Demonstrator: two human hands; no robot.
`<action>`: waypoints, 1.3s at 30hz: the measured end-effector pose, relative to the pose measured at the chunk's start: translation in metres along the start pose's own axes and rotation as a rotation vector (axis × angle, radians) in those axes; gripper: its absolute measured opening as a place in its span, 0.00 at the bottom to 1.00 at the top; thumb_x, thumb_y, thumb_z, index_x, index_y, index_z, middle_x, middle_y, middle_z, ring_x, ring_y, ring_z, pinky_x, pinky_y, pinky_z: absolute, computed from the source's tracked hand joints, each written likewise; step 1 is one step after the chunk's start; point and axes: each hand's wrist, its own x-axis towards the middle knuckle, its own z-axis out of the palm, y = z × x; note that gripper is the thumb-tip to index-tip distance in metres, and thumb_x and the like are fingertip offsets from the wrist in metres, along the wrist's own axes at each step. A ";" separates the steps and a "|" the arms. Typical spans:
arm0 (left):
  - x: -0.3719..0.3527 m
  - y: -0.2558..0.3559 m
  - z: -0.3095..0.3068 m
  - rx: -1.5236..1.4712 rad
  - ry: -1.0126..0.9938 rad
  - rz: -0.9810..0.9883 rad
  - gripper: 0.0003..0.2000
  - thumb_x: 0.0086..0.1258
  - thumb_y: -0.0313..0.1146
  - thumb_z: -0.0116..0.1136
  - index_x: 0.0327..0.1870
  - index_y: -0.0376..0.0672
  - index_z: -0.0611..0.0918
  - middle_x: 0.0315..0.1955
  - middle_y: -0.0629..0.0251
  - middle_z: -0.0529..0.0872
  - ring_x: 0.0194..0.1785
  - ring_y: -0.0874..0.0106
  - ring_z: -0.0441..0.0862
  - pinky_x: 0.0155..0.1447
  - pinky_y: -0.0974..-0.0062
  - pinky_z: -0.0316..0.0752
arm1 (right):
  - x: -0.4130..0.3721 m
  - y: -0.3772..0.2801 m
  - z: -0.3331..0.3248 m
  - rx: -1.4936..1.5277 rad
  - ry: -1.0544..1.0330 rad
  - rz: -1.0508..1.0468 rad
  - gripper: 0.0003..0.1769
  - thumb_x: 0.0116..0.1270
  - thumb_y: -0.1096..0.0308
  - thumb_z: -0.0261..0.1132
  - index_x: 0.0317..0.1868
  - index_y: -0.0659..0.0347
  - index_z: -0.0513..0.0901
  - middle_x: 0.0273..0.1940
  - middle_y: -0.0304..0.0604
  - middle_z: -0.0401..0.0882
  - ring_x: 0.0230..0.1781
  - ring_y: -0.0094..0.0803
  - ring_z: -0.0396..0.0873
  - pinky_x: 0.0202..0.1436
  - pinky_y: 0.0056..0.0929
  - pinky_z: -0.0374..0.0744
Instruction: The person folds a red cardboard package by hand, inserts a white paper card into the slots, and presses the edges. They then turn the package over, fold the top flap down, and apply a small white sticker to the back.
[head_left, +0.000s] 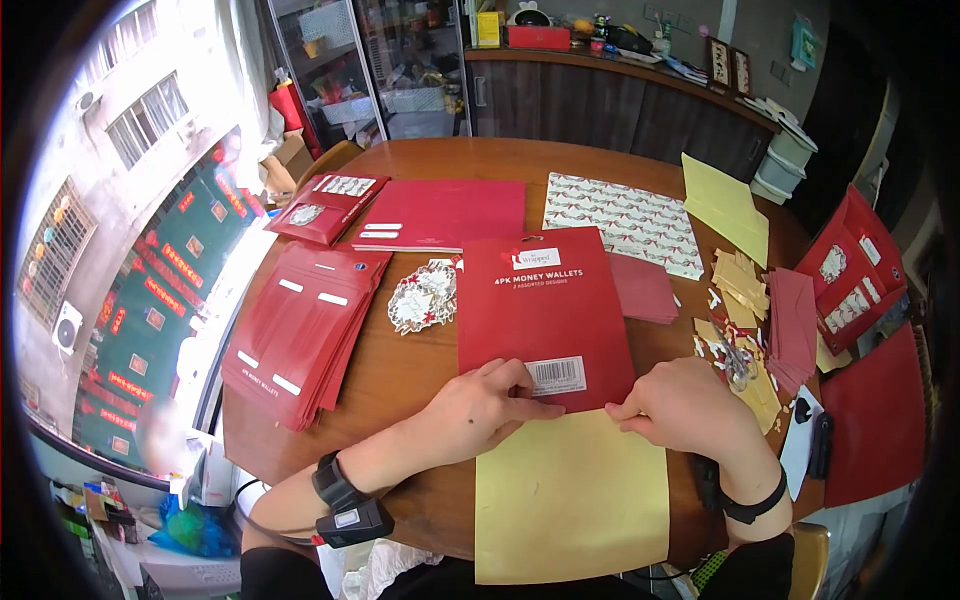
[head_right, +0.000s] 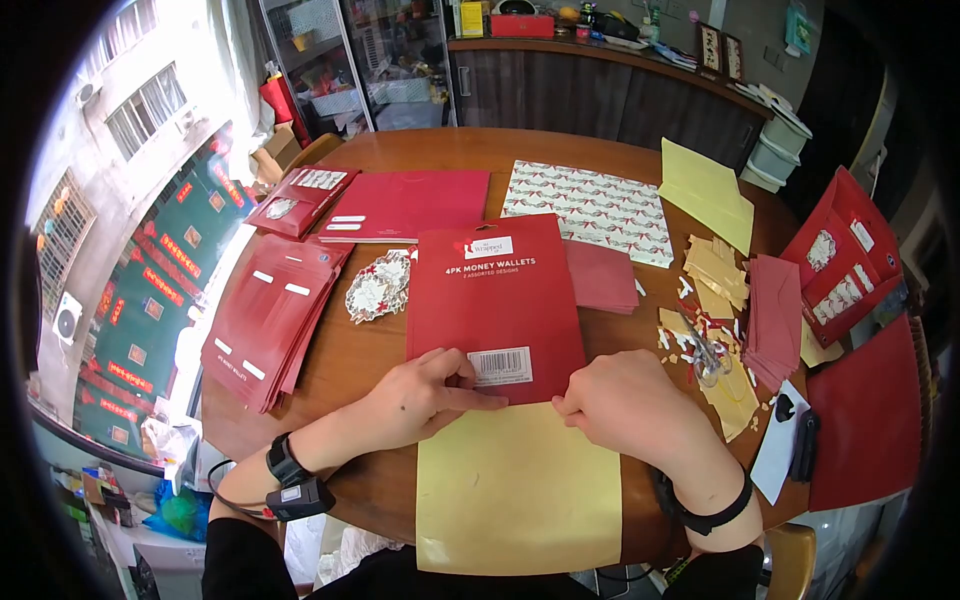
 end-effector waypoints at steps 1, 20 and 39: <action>-0.001 -0.002 -0.001 -0.042 0.011 0.006 0.21 0.63 0.24 0.68 0.56 0.58 0.90 0.40 0.67 0.79 0.42 0.68 0.82 0.42 0.70 0.82 | -0.001 -0.002 -0.001 -0.014 0.020 0.002 0.11 0.69 0.57 0.70 0.33 0.52 0.93 0.22 0.45 0.83 0.27 0.47 0.84 0.31 0.44 0.77; -0.006 -0.002 -0.035 -0.333 -0.086 -0.413 0.07 0.66 0.31 0.72 0.38 0.40 0.87 0.36 0.61 0.89 0.37 0.64 0.88 0.42 0.67 0.82 | 0.000 -0.003 0.002 0.025 0.063 -0.033 0.17 0.70 0.58 0.68 0.26 0.58 0.89 0.20 0.47 0.82 0.26 0.48 0.83 0.30 0.44 0.77; -0.014 -0.034 -0.045 -0.206 -0.182 -0.172 0.14 0.68 0.42 0.71 0.40 0.41 0.84 0.43 0.60 0.80 0.51 0.59 0.81 0.55 0.63 0.77 | 0.001 -0.003 0.003 0.019 0.028 -0.008 0.16 0.70 0.57 0.68 0.28 0.57 0.90 0.22 0.48 0.83 0.27 0.48 0.84 0.32 0.44 0.79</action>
